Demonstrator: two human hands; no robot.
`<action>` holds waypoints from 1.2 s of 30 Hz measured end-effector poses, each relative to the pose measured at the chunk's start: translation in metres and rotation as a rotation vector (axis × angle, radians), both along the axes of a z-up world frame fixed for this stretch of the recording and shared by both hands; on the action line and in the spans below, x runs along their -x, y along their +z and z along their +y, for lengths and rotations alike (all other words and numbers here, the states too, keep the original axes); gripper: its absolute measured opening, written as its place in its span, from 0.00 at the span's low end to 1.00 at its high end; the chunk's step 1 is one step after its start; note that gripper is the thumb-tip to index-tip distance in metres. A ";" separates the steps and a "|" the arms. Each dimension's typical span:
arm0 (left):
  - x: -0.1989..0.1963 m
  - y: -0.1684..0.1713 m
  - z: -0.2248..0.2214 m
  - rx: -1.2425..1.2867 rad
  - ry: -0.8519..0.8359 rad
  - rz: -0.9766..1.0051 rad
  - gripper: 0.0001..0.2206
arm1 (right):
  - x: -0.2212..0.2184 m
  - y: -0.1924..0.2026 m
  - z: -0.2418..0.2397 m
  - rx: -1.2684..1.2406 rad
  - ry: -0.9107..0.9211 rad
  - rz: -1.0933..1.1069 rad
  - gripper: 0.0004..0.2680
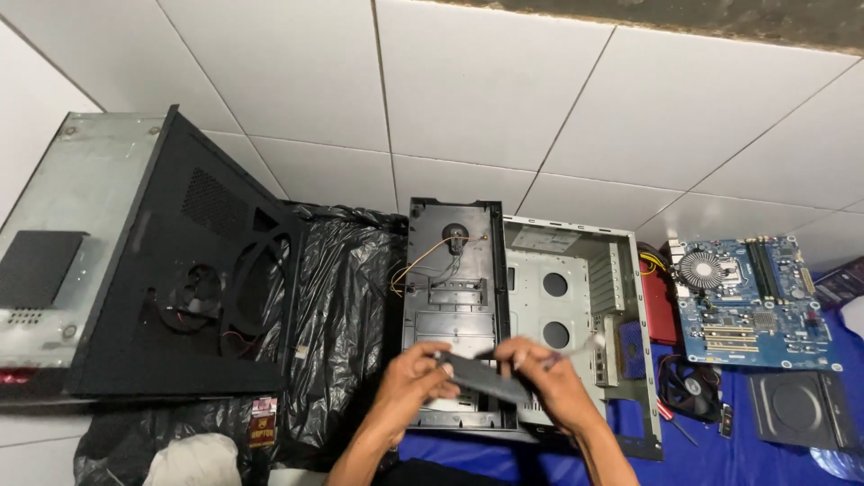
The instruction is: Removing and inspecting the front panel of a computer tower case and cleaning internal components.
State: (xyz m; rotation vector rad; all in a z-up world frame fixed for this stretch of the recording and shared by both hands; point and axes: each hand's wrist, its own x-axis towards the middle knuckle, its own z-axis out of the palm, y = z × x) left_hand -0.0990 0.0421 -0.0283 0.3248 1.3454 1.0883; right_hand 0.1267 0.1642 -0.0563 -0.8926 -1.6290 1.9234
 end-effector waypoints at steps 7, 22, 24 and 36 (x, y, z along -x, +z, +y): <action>0.002 -0.002 0.002 -0.262 0.183 0.218 0.15 | 0.008 0.034 -0.008 0.314 -0.352 -0.183 0.20; -0.003 -0.002 0.012 -0.142 -0.002 0.346 0.17 | 0.007 0.016 -0.015 0.071 -0.431 -0.271 0.11; 0.007 -0.014 0.003 -0.154 -0.088 0.451 0.22 | 0.006 -0.004 -0.014 0.015 -0.411 -0.366 0.10; 0.004 -0.099 -0.026 -0.266 -0.291 1.576 0.30 | 0.009 -0.056 -0.025 -0.849 0.016 -0.594 0.20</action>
